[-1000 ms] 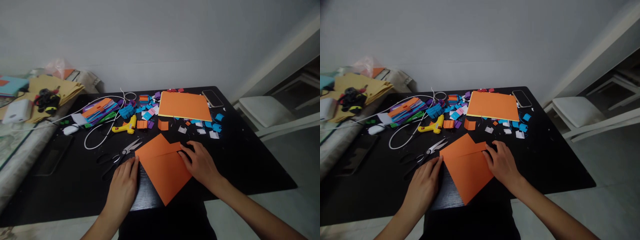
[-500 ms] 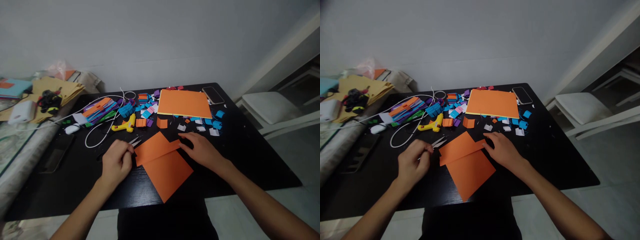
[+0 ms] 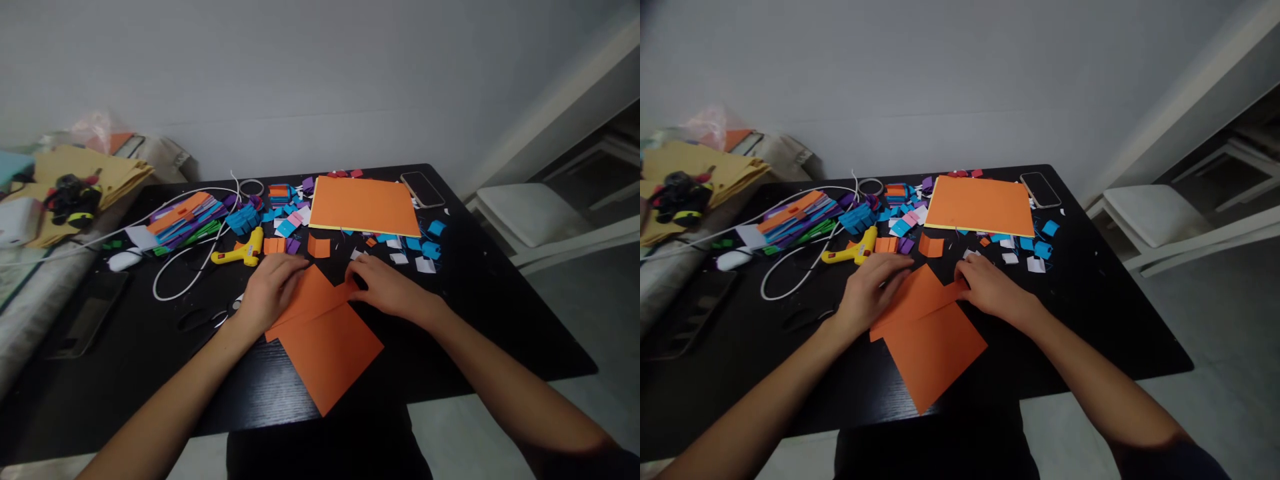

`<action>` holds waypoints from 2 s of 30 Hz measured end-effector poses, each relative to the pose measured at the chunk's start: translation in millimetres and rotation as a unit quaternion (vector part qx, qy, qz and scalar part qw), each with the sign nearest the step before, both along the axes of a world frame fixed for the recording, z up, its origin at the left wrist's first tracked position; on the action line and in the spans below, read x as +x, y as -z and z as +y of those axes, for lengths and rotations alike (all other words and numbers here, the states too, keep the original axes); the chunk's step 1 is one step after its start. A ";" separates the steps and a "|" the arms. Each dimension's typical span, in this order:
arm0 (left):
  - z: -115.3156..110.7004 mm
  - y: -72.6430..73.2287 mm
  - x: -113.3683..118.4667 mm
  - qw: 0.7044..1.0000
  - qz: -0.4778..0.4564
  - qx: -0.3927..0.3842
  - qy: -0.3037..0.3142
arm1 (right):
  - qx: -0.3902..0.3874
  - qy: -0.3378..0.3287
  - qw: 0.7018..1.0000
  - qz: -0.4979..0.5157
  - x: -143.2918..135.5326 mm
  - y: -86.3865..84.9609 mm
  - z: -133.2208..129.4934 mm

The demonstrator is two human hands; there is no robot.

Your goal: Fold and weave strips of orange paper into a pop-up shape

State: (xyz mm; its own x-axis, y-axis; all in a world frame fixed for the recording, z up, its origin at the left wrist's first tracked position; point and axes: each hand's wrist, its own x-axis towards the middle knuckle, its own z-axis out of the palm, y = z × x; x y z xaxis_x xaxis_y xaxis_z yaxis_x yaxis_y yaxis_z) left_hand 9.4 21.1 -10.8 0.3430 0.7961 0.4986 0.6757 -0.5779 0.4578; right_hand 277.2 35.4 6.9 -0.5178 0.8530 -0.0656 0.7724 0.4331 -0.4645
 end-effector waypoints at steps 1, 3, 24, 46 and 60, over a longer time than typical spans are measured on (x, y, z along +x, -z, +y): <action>-0.1 0.4 -1.1 1.000 0.001 0.004 0.008 | -0.005 0.000 1.000 0.003 0.2 0.3 1.0; 0.4 0.7 -2.1 1.000 -0.002 0.009 0.023 | -0.020 0.000 1.000 0.002 0.6 0.5 2.9; -14.7 -14.0 13.3 0.894 -0.182 -0.400 0.081 | -0.185 -0.003 0.918 0.350 -13.1 10.4 -1.3; -17.7 -11.2 19.5 0.793 -0.246 -0.551 0.082 | -0.293 -0.063 0.845 0.443 -12.2 27.8 2.8; -24.6 -7.5 22.9 0.832 -0.239 -0.484 0.126 | -0.285 0.076 0.830 0.474 -27.5 23.3 -11.0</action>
State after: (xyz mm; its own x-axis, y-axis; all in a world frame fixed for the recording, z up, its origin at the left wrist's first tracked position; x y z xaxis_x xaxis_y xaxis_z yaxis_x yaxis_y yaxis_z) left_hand 32.3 -3.5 -3.3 0.5065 0.8371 -0.2068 0.1957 0.1219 0.9730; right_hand 249.8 24.4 -16.4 -0.4570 0.8832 -0.1054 -0.0308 -0.1342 -0.9905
